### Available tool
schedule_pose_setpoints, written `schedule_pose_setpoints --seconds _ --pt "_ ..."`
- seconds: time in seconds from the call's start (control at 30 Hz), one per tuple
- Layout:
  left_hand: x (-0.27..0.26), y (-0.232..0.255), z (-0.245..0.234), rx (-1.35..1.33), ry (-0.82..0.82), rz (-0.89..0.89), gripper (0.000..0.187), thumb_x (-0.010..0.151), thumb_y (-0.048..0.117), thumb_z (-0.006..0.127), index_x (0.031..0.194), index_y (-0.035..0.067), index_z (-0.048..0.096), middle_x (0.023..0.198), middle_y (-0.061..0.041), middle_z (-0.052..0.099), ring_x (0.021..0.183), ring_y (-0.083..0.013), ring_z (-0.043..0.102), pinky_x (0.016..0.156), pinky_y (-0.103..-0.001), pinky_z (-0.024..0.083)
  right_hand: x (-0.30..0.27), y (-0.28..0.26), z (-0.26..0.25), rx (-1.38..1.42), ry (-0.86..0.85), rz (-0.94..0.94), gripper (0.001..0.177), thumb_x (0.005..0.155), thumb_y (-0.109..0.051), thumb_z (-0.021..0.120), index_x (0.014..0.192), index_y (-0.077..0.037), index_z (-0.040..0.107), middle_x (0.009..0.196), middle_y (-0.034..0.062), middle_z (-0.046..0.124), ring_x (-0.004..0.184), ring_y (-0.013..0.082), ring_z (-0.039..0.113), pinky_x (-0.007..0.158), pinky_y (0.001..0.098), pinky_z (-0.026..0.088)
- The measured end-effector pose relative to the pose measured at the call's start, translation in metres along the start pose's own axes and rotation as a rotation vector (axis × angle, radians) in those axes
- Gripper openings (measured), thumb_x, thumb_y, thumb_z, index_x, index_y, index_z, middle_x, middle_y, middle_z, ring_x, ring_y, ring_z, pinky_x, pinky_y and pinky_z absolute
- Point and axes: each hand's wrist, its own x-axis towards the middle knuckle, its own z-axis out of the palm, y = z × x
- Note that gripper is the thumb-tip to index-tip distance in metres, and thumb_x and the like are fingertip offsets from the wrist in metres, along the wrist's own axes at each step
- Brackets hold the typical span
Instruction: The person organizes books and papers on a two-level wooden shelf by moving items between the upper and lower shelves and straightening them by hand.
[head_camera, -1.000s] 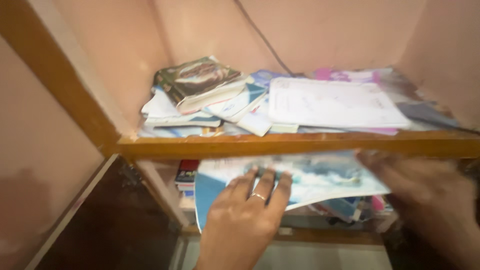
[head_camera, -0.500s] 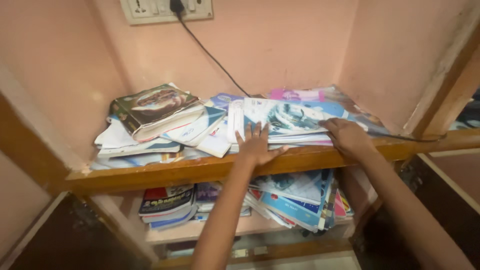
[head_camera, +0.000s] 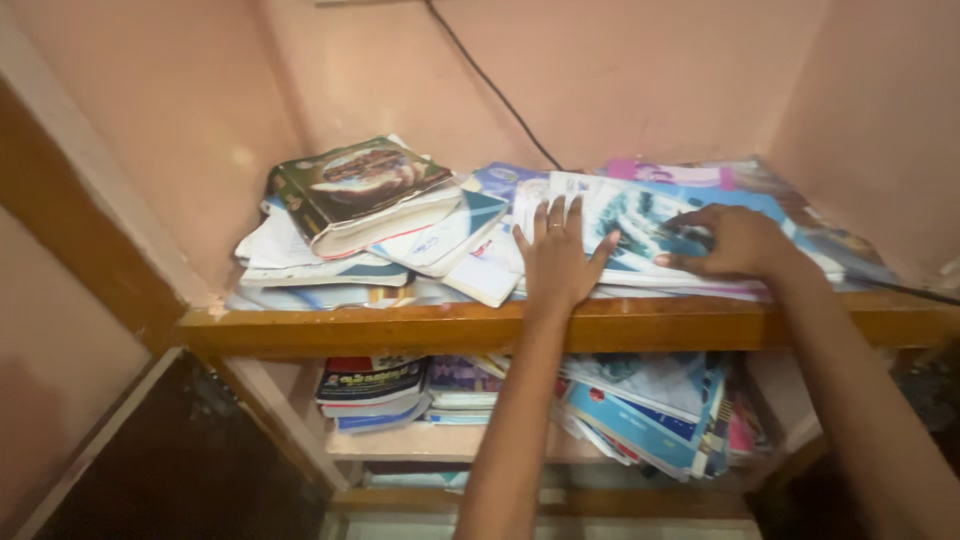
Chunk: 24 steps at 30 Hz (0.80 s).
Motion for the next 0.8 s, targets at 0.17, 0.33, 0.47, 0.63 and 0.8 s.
schedule_pose_setpoints --seconds 0.17,0.33,0.47,0.63,0.8 --pt "0.002 -0.002 0.006 -0.114 0.229 -0.009 0.096 0.091 0.076 0.044 0.155 0.005 0.038 0.161 -0.022 0.038 0.152 -0.0391 0.024 0.115 -0.074 0.011 -0.004 -0.002 0.012 0.074 -0.023 -0.072 0.095 0.064 -0.076 0.077 0.143 -0.024 0.063 0.151 0.0201 0.049 0.138 0.0408 0.047 0.113 0.0499 0.039" --pt "0.0 -0.002 0.004 -0.17 0.23 -0.029 0.105 0.09 0.08 0.041 0.158 0.0 0.035 0.161 -0.026 0.038 0.154 -0.0426 0.027 0.118 -0.073 0.016 -0.002 0.012 0.016 0.111 -0.107 0.053 0.089 0.069 -0.076 0.067 0.146 -0.032 0.058 0.158 0.0104 0.047 0.146 0.0361 0.045 0.117 0.0497 0.038" --pt "0.001 -0.002 0.006 -0.15 0.2 -0.034 0.106 0.09 0.081 0.041 0.158 0.0 0.034 0.161 -0.025 0.037 0.154 -0.0435 0.025 0.118 -0.073 0.014 0.009 0.053 0.037 0.132 0.004 0.035 0.073 0.076 -0.066 0.071 0.139 -0.031 0.067 0.152 0.0173 0.051 0.133 0.0408 0.052 0.106 0.0504 0.044" --pt "0.003 -0.002 0.009 -0.13 0.225 -0.041 0.103 0.09 0.079 0.042 0.157 0.001 0.035 0.163 -0.024 0.034 0.154 -0.0433 0.022 0.118 -0.072 0.013 -0.002 0.114 0.077 0.095 0.367 0.311 0.038 0.094 -0.037 0.063 0.125 -0.022 0.079 0.108 0.0197 0.077 0.1 0.04 0.073 0.095 0.0501 0.056" --pt "0.0 -0.003 0.006 -0.151 0.204 -0.046 0.099 0.091 0.076 0.046 0.156 0.002 0.037 0.165 -0.023 0.031 0.155 -0.0406 0.022 0.119 -0.071 0.013 -0.016 0.111 0.081 0.013 0.556 0.325 0.025 0.096 -0.034 0.067 0.107 -0.016 0.082 0.098 0.0196 0.076 0.094 0.0409 0.071 0.091 0.0484 0.057"
